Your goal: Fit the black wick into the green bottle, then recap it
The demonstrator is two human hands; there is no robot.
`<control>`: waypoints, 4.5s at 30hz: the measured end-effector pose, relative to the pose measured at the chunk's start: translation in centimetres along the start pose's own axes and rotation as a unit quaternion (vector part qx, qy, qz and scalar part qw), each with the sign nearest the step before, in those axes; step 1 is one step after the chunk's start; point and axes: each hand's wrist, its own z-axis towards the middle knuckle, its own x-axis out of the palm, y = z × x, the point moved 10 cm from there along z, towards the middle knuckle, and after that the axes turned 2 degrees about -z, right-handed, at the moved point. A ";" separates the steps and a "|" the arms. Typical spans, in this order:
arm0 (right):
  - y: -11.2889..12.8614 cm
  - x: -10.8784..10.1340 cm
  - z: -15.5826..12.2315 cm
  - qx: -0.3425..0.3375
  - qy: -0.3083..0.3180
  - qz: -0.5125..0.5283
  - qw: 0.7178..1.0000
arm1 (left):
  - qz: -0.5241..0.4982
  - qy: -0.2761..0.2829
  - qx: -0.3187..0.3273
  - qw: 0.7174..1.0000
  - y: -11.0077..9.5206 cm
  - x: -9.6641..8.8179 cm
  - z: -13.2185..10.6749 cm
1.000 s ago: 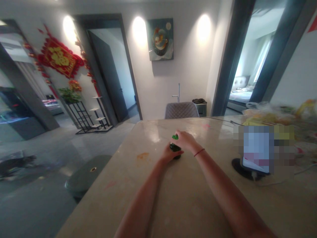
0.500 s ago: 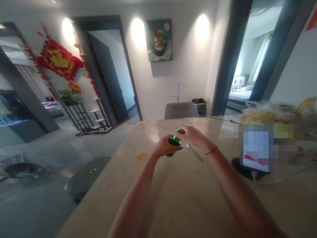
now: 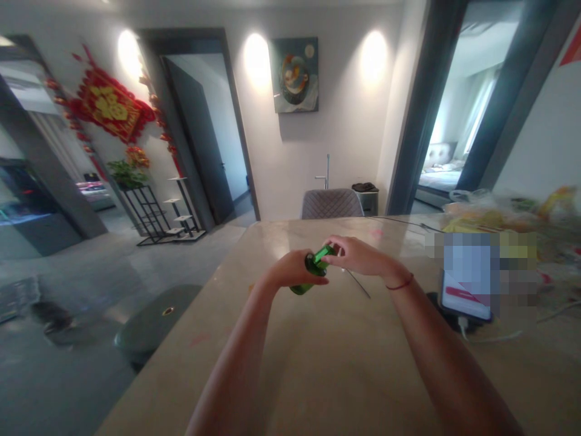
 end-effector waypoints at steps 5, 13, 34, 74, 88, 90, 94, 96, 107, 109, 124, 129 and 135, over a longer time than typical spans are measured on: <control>1.0 -0.1 -0.4 -0.033 -0.009 0.077 0.996 | 0.013 -0.001 -0.007 1.000 0.1 -0.4 -0.1; -0.5 -0.5 0.4 0.048 -0.061 0.013 0.997 | 0.040 -0.009 0.009 0.999 -0.3 -0.7 -0.2; 0.8 -0.3 -0.7 -0.030 0.009 0.071 0.997 | 0.110 0.045 -0.032 0.992 -0.6 -0.4 -0.5; 0.0 -1.6 -0.1 -0.015 -0.061 0.148 0.987 | 0.111 0.024 -0.049 0.992 -0.1 -1.4 -0.6; -0.4 -2.3 0.1 -0.001 -0.113 0.132 0.985 | 0.104 0.020 -0.039 0.994 -0.3 -1.3 -0.5; -0.6 -1.7 0.2 0.009 -0.088 0.107 0.990 | 0.103 0.021 -0.041 0.994 -0.3 -1.3 -0.5; 1.1 -1.2 -0.2 -0.055 -0.056 0.117 0.990 | 0.098 0.018 -0.045 0.994 -0.1 -1.4 -0.6; 1.9 -1.0 -0.6 -0.084 -0.039 0.136 0.986 | 0.099 0.016 -0.038 0.994 -0.2 -1.4 -0.6; 0.9 -0.8 0.0 -0.015 -0.054 0.095 0.994 | 0.090 0.020 -0.047 0.995 -0.3 -1.2 -0.5; 1.2 -0.9 -0.2 -0.035 -0.054 0.101 0.993 | 0.091 0.020 -0.048 0.994 -0.4 -1.1 -0.5; 0.9 -1.2 -0.2 -0.052 -0.061 0.126 0.989 | 0.101 0.028 -0.053 0.993 -0.2 -0.9 -0.5; -0.6 -1.4 -0.1 -0.011 -0.071 0.138 0.988 | 0.124 0.022 -0.042 0.991 -0.2 -1.0 -0.4; 1.0 -1.7 -0.7 -0.071 -0.044 0.120 0.989 | 0.119 0.032 -0.031 0.992 -0.2 -0.7 -0.4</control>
